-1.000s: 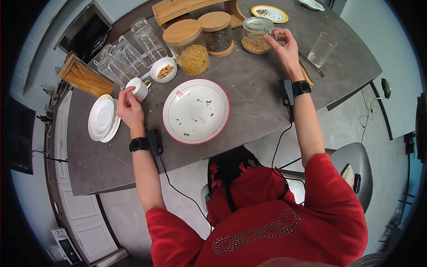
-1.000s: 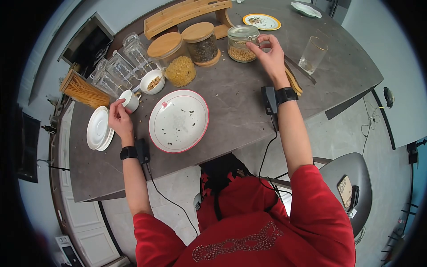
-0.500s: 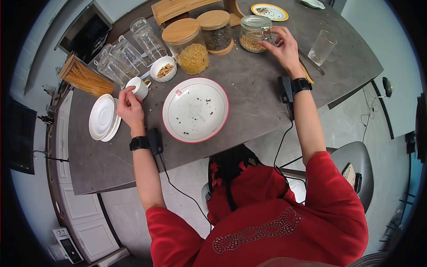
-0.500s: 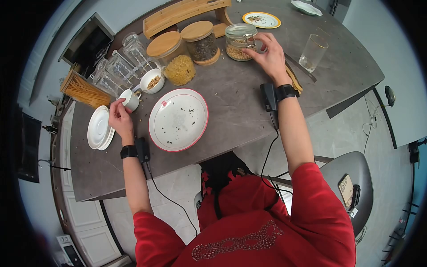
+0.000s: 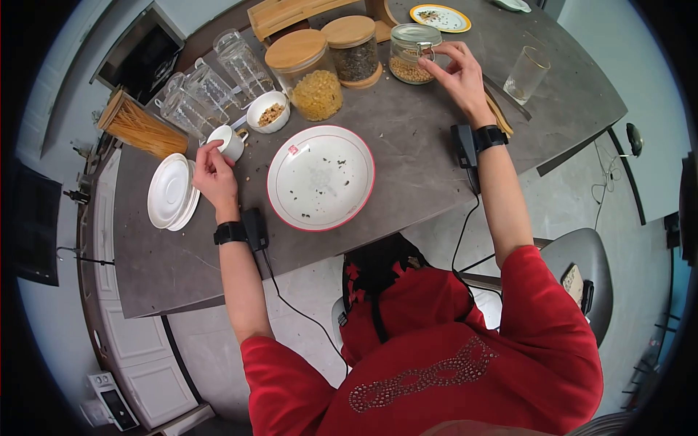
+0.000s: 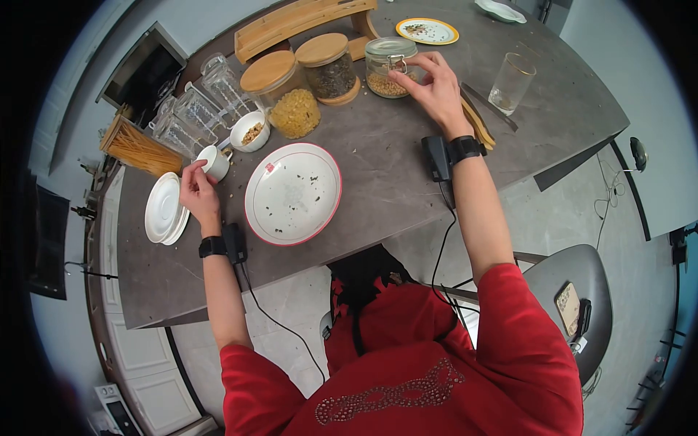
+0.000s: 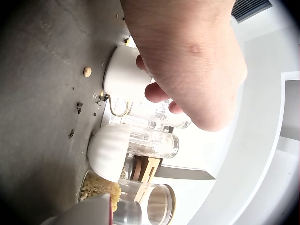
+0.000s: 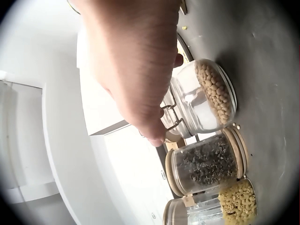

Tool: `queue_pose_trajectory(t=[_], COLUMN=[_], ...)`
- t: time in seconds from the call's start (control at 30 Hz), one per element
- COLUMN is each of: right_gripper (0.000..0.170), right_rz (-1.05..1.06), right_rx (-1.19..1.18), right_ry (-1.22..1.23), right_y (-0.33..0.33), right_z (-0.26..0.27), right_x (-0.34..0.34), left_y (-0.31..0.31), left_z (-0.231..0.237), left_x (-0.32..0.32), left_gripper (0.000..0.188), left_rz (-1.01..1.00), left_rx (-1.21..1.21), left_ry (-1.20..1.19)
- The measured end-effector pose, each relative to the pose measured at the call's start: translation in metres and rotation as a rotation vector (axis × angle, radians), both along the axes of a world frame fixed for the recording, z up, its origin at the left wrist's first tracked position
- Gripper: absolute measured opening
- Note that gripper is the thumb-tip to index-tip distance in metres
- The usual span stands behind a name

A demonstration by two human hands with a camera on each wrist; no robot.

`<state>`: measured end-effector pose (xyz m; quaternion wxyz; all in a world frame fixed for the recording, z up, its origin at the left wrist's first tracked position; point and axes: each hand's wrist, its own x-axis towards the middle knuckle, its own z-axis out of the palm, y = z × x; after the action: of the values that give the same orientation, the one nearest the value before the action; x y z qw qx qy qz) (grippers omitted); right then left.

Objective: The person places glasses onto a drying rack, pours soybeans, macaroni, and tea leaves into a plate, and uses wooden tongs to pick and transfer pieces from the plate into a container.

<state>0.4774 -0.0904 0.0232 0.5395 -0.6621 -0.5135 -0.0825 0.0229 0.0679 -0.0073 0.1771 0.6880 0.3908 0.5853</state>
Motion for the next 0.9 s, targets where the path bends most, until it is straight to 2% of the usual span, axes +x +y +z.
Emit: queue_pose_trajectory(t=[0.2, 0.27, 0.47, 0.57, 0.7, 0.77, 0.9], right_gripper=[0.032, 0.029, 0.028, 0.027, 0.027, 0.028, 0.028], right_rz=[0.049, 0.118, 0.253, 0.239, 0.230, 0.238, 0.202], right_rx=[0.067, -0.093, -0.084, -0.098, -0.044, -0.020, -0.106], right_ry=[-0.043, 0.156, 0.278, 0.317, 0.278, 0.166, 0.194], right_y=[-0.004, -0.003, 0.003, 0.000, 0.001, 0.006, -0.003], right_z=[-0.001, -0.007, -0.014, -0.009, -0.006, -0.016, -0.007], right_x=[0.004, 0.008, 0.014, 0.007, 0.003, 0.012, 0.000], left_y=[0.000, 0.001, 0.002, 0.000, -0.001, 0.000, -0.001], left_z=[0.001, 0.002, 0.003, 0.002, 0.002, 0.003, 0.002], left_x=[-0.001, 0.000, -0.001, 0.000, 0.000, 0.001, 0.000], left_gripper=[0.019, 0.019, 0.019, 0.019, 0.019, 0.019, 0.019], left_rz=[0.002, 0.002, 0.011, 0.006, 0.010, 0.014, -0.006], left_rx=[-0.008, -0.004, 0.000, -0.004, -0.010, -0.004, 0.001], left_ry=[0.018, 0.015, 0.020, 0.030, 0.020, 0.014, 0.012])
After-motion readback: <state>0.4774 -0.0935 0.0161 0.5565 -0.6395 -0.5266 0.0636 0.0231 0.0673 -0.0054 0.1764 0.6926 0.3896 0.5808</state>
